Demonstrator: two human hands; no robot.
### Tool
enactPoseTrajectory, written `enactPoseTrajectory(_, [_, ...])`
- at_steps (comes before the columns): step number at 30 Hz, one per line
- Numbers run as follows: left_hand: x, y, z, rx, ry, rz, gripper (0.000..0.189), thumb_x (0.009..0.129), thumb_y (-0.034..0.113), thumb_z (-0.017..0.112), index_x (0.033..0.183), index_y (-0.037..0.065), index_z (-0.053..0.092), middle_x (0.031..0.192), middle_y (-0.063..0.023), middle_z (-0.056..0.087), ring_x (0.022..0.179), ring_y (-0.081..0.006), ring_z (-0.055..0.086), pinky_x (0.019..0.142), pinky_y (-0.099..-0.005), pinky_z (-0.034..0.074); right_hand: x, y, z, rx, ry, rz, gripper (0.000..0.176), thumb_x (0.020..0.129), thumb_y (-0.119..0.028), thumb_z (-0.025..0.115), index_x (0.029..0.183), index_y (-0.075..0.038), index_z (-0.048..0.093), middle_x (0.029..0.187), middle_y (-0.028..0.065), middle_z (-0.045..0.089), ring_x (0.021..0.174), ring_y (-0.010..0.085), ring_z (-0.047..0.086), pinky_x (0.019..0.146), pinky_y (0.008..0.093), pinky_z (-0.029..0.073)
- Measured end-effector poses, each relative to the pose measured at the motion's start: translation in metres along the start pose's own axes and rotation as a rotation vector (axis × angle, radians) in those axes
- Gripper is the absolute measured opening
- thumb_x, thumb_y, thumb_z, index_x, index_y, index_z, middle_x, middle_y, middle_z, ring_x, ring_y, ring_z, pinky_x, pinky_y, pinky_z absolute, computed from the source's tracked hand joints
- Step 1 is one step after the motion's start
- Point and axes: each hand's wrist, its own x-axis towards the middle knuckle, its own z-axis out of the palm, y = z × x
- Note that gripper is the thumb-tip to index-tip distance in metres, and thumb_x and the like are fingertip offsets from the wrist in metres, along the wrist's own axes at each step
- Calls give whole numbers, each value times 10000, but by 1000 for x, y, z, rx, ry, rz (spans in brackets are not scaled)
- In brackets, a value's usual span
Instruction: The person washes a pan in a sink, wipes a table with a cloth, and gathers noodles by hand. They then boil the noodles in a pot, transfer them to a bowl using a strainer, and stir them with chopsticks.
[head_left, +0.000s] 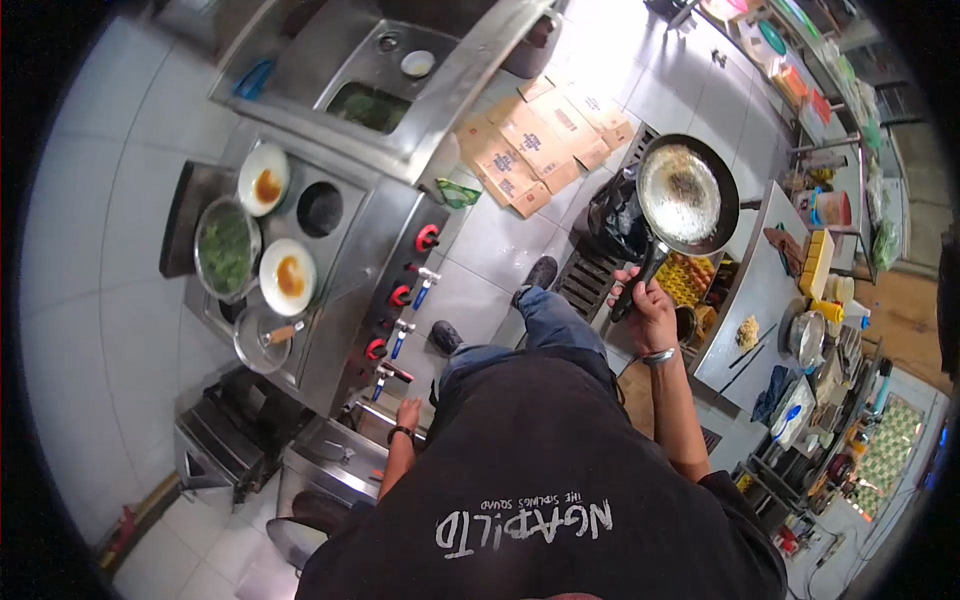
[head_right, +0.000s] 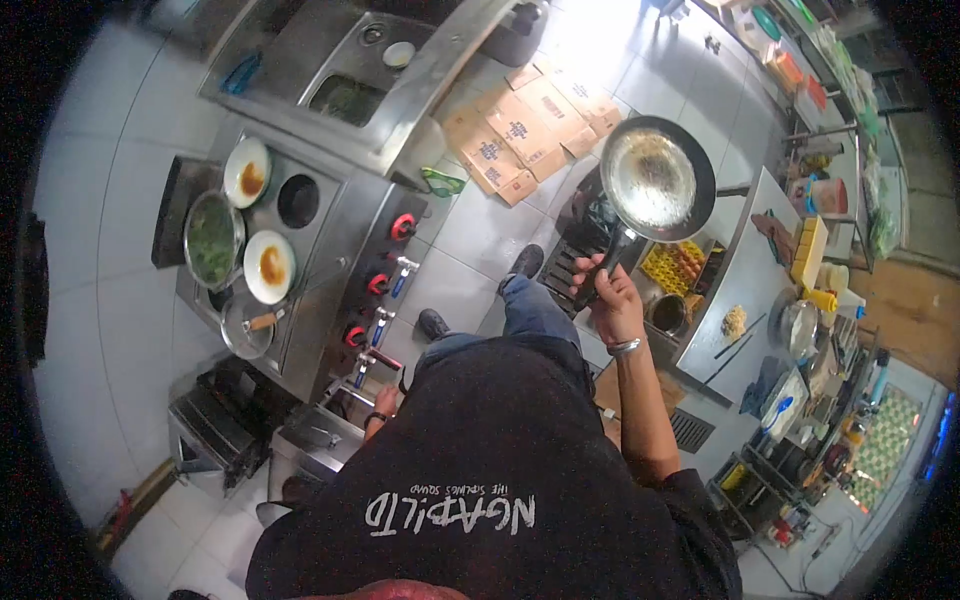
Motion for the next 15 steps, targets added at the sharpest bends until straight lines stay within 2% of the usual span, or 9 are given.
enactPoseTrajectory(1, [1,24,11,19,6,3,616,860,329,610,1336,-7,410,1330,-184,476,1243,-277,435,1007,-373,344,8,-14,-9,-39,-11,10,248,931,-177,539,1135,-46,489,1088,106,586,883,180,578,798,348,488])
enactPoseTrajectory(3, [3,72,26,218,20,165,619,877,344,592,1335,-26,401,1332,-209,468,1221,-287,465,1030,-383,326,23,-39,-32,-81,-39,-19,255,927,-173,540,1140,-42,487,1081,105,588,871,175,576,791,341,484])
enactPoseTrajectory(4, [12,84,29,233,31,159,619,877,344,592,1335,-26,401,1332,-209,468,1221,-287,465,1030,-383,326,27,-51,-41,-141,-73,-40,263,924,-169,541,1145,-38,485,1075,104,590,859,171,574,785,334,480])
enactPoseTrajectory(6, [31,110,38,342,47,342,628,889,360,576,1353,-15,379,1337,-219,464,1193,-298,497,1022,-383,343,33,-74,-55,-139,-62,-37,270,922,-172,538,1146,-34,482,1078,110,590,860,167,574,780,327,473])
enactPoseTrajectory(7, [23,130,42,349,57,339,628,889,360,576,1353,-15,379,1337,-219,464,1193,-298,497,1022,-383,343,35,-82,-62,-127,-65,-39,275,922,-175,536,1151,-31,482,1078,110,591,860,167,574,781,329,474])
enactPoseTrajectory(10, [3,191,49,232,44,361,624,897,360,568,1363,-5,369,1350,-216,455,1192,-291,504,1014,-370,359,47,-101,-80,-157,-52,-60,286,923,-170,534,1163,-24,480,1074,114,596,862,167,574,786,331,475])
enactPoseTrajectory(15, [4,247,62,86,37,382,618,915,291,565,1382,-28,317,1366,-224,432,1244,-266,456,1024,-339,354,65,-112,-100,-115,-59,-108,269,928,-156,526,1158,-22,486,1071,120,600,859,170,580,781,314,466])
